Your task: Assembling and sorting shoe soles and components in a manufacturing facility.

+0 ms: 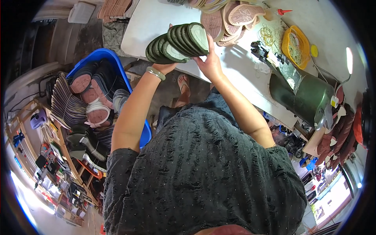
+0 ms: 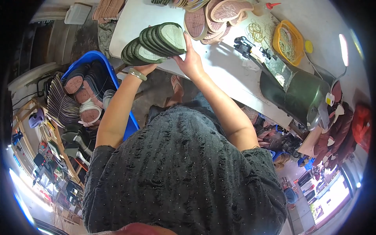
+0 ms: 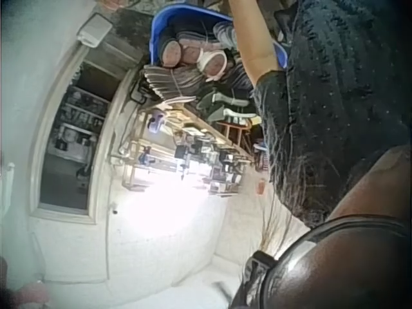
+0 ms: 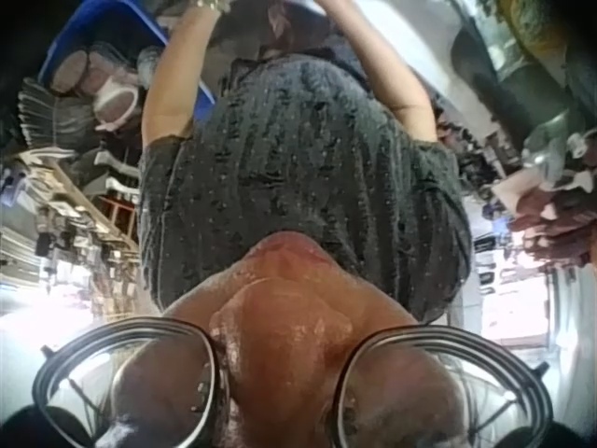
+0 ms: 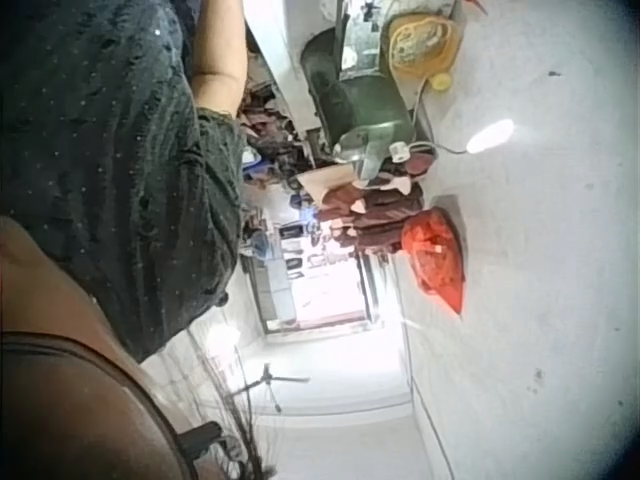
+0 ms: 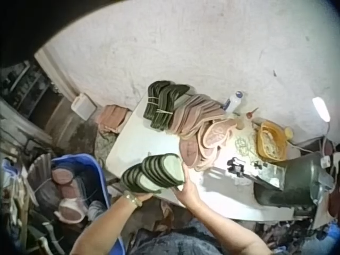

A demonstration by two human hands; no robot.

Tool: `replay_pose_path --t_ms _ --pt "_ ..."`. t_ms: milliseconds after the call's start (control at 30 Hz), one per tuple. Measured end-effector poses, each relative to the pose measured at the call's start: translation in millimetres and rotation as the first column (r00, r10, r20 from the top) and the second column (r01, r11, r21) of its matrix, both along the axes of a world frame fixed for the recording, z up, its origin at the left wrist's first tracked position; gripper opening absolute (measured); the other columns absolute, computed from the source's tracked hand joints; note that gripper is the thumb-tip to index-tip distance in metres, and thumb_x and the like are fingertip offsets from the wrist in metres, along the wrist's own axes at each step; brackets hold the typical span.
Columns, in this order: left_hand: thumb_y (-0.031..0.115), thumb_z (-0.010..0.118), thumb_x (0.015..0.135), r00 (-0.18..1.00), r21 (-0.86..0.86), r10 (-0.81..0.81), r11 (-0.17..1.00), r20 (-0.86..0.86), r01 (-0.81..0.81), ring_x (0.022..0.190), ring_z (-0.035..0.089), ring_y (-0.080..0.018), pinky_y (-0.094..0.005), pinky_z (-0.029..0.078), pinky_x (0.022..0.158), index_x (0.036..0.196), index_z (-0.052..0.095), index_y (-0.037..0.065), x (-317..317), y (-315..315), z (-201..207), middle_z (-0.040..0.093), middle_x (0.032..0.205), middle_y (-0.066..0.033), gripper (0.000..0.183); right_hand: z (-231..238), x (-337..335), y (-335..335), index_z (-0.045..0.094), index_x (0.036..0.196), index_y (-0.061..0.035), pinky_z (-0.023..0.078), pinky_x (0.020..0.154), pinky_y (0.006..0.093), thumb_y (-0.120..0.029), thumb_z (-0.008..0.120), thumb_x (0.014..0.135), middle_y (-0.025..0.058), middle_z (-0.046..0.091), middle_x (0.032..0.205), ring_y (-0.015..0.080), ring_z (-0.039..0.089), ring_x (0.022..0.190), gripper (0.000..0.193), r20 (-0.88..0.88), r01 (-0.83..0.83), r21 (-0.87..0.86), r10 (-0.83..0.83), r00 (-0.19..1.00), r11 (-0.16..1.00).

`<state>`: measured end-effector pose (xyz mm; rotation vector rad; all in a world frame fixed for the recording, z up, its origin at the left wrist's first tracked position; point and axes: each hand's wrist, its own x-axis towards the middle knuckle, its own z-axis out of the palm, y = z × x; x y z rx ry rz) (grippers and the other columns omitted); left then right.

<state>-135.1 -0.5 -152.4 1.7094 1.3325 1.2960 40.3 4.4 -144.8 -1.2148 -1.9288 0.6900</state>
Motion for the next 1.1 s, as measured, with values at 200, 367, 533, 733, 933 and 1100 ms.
replay_pose_path --t_ms 200,367,533,733,933,1100 --pt "0.051 0.052 0.087 0.967 -0.445 -0.169 0.893 -0.192 0.068 0.111 0.051 -0.0397 -0.0424 0.042 0.093 0.122 0.051 0.000 -22 47 -10 0.052 0.119 -0.0248 0.062 6 2 36 0.021 0.141 -0.0081 0.054 0.062 0.0323 -0.026 0.076 0.076 0.0166 0.067 0.091 0.0226 0.068 0.072 0.087 0.022 0.002 -0.502 0.010 1.000 0.865" --pt "0.050 0.052 0.088 0.875 -0.467 -0.113 0.873 -0.471 -0.138 0.109 0.052 -0.0394 -0.0439 0.042 0.093 0.120 0.050 -0.003 -17 46 -37 0.052 0.116 -0.0250 0.062 -25 5 42 0.012 0.142 0.0046 0.052 0.051 0.0270 -0.028 0.080 0.069 0.0138 0.065 0.072 0.0176 0.064 0.059 0.105 -0.201 -0.147 -0.761 -0.014 0.979 0.632" --pt "0.053 0.054 0.086 0.927 -0.494 0.004 0.846 -0.374 -0.203 0.105 0.056 -0.0388 -0.0426 0.044 0.090 0.117 0.049 -0.007 -17 42 -40 0.058 0.112 -0.0258 0.069 -41 0 38 0.008 0.143 0.0036 0.051 0.050 0.0268 -0.028 0.083 0.067 0.0110 0.064 0.076 0.0154 0.063 0.060 0.111 -0.256 -0.150 -0.751 -0.074 0.964 0.643" --pt "0.059 0.072 0.063 0.862 -0.524 0.037 0.780 -0.506 -0.341 0.117 0.044 -0.0407 -0.0429 0.038 0.097 0.127 0.034 -0.009 24 29 -6 0.049 0.123 -0.0267 0.101 -54 -12 28 0.003 0.141 0.0089 0.051 0.076 0.0347 -0.032 0.080 0.064 0.0217 0.065 0.095 0.0310 0.065 0.087 0.116 -0.128 0.000 -0.646 -0.108 0.986 0.763" --pt "0.057 0.075 0.060 0.636 -0.317 0.134 0.779 -0.760 -0.542 0.118 0.043 -0.0347 -0.0464 0.035 0.097 0.132 0.030 -0.005 50 25 -1 0.046 0.126 -0.0202 0.105 -51 23 5 0.014 0.143 0.0038 0.051 0.074 0.0290 -0.011 0.067 0.079 0.0160 0.067 0.094 0.0169 0.064 0.089 0.084 -0.396 -0.193 -0.649 -0.110 0.912 0.736" --pt "0.056 0.075 0.062 0.634 -0.385 0.061 0.749 -0.771 -0.539 0.121 0.040 -0.0368 -0.0466 0.033 0.101 0.130 0.031 -0.008 54 30 7 0.042 0.130 -0.0223 0.103 -57 133 -13 0.068 0.103 -0.0114 0.051 0.068 0.0283 -0.017 0.060 0.085 0.0099 0.069 0.077 0.0123 0.065 0.070 0.021 0.033 0.423 -0.538 -0.483 0.875 0.729"
